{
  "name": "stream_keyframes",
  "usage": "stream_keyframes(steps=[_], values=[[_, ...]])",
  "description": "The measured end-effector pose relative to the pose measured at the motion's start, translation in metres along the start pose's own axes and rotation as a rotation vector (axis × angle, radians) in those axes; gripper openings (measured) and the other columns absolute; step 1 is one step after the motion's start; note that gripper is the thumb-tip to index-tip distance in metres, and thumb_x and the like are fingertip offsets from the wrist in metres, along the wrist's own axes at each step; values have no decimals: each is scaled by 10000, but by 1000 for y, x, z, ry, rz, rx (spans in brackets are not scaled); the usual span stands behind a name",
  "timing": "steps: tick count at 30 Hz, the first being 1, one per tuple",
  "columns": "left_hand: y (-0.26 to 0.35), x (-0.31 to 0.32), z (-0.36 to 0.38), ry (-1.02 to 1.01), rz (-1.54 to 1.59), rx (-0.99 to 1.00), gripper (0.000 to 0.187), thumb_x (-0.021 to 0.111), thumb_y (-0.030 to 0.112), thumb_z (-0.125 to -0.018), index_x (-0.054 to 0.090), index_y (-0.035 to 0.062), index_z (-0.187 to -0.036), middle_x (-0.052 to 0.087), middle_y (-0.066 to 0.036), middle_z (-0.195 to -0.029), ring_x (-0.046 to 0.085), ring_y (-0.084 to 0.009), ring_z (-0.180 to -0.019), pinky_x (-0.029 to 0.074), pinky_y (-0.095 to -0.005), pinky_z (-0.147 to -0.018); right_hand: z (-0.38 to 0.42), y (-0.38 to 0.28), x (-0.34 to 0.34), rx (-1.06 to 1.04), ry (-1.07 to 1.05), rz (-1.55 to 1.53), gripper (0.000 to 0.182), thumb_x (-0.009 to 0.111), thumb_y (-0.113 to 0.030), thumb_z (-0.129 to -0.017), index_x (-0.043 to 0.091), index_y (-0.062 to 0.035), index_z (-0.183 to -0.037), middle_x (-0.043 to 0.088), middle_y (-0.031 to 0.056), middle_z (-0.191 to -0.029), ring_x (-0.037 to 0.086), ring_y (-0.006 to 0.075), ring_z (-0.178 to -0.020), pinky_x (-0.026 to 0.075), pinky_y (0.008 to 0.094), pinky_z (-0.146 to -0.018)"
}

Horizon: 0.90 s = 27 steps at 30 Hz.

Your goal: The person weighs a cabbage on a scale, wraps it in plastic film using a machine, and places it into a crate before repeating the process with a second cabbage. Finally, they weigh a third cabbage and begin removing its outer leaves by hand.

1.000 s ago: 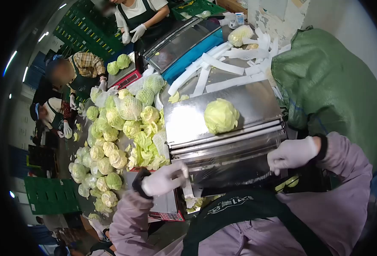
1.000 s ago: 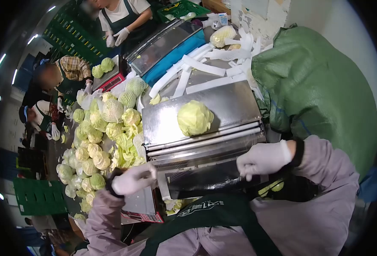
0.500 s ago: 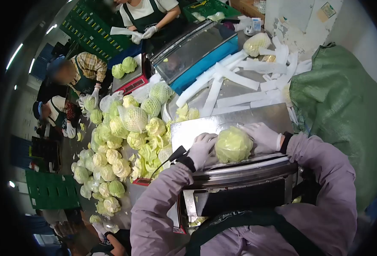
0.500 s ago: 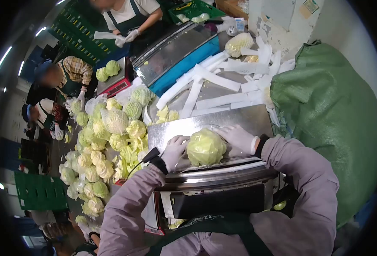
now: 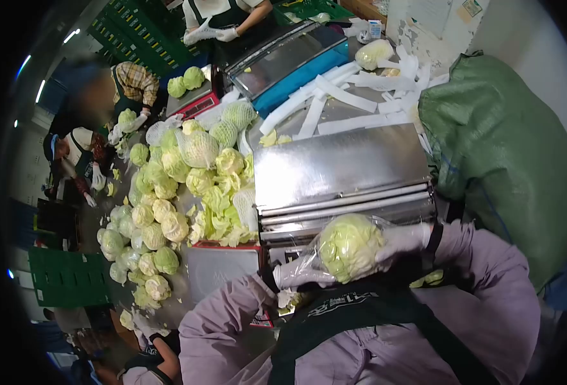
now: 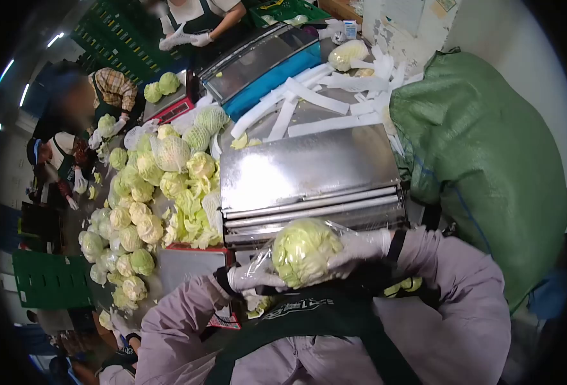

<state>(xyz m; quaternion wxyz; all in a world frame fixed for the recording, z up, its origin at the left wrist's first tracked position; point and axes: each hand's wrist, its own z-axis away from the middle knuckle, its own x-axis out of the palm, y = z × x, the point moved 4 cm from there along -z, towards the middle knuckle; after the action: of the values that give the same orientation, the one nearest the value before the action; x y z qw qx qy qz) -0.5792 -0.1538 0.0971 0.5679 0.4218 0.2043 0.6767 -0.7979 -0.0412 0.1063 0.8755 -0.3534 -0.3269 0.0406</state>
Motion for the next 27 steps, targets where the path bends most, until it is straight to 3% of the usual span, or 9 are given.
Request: stream_keyframes(steps=[5,9,12,15,16,19,21,24,27], values=[[-89,31,1,118,-150,90,474,684,403,-877,662,-17,-1095,661,-76,-977,599,-126,-882,479,-250,-827,-37,101,13,29,68,146,517,722,-348,-844,546,-26,-1208,632,49,-978,612,117,-836,543,271,-751],[-120,37,9,99,122,-27,390,606,276,-946,599,-16,-1204,654,-66,-1023,590,-112,-929,463,-254,-869,-44,130,34,175,296,-166,569,712,-411,-848,532,-40,-1240,626,38,-1019,613,120,-893,546,268,-769],[-138,39,23,291,181,-87,374,591,250,-952,591,-34,-1194,647,-88,-1068,606,-125,-957,473,-255,-865,-24,129,38,-34,274,-310,499,556,-359,-962,488,-8,-1309,605,109,-1173,620,203,-1028,533,320,-875],[-150,37,45,320,875,183,685,552,475,-932,448,-81,-1319,585,-198,-1256,592,-278,-1126,454,-335,-960,8,141,37,-118,423,-442,467,389,-291,-1035,431,37,-1365,531,190,-1315,590,269,-1134,501,344,-937],[-138,46,57,372,1060,176,559,544,379,-959,493,-58,-1302,597,-190,-1239,592,-268,-1117,449,-332,-962,18,139,45,-193,478,-440,444,406,-269,-1029,463,44,-1339,573,187,-1255,606,266,-1105,509,334,-915],[-117,63,71,679,440,192,436,503,299,-990,547,-36,-1266,618,-183,-1202,582,-235,-1126,445,-306,-949,38,133,74,-368,693,-161,363,442,-216,-1013,552,58,-1226,649,161,-1081,649,246,-983,530,299,-831],[-142,57,62,787,30,246,317,458,242,-1014,638,-14,-1063,670,-146,-1005,629,-180,-945,482,-279,-820,42,129,81,-456,840,124,319,461,-184,-1003,609,64,-1139,683,139,-967,677,228,-888,543,273,-770],[-136,50,59,906,637,386,375,433,259,-1014,510,58,-708,531,-35,-603,474,-113,-497,385,-243,-475,48,140,70,-631,1116,-172,239,496,-127,-968,642,59,-929,647,77,-738,634,151,-631,515,225,-596],[-177,40,60,881,951,248,309,491,253,-967,510,99,-699,431,13,-512,401,-102,-424,327,-239,-422,31,191,44,-358,1045,-546,155,586,-119,-880,611,-13,-770,554,19,-601,503,92,-476,400,205,-455]])
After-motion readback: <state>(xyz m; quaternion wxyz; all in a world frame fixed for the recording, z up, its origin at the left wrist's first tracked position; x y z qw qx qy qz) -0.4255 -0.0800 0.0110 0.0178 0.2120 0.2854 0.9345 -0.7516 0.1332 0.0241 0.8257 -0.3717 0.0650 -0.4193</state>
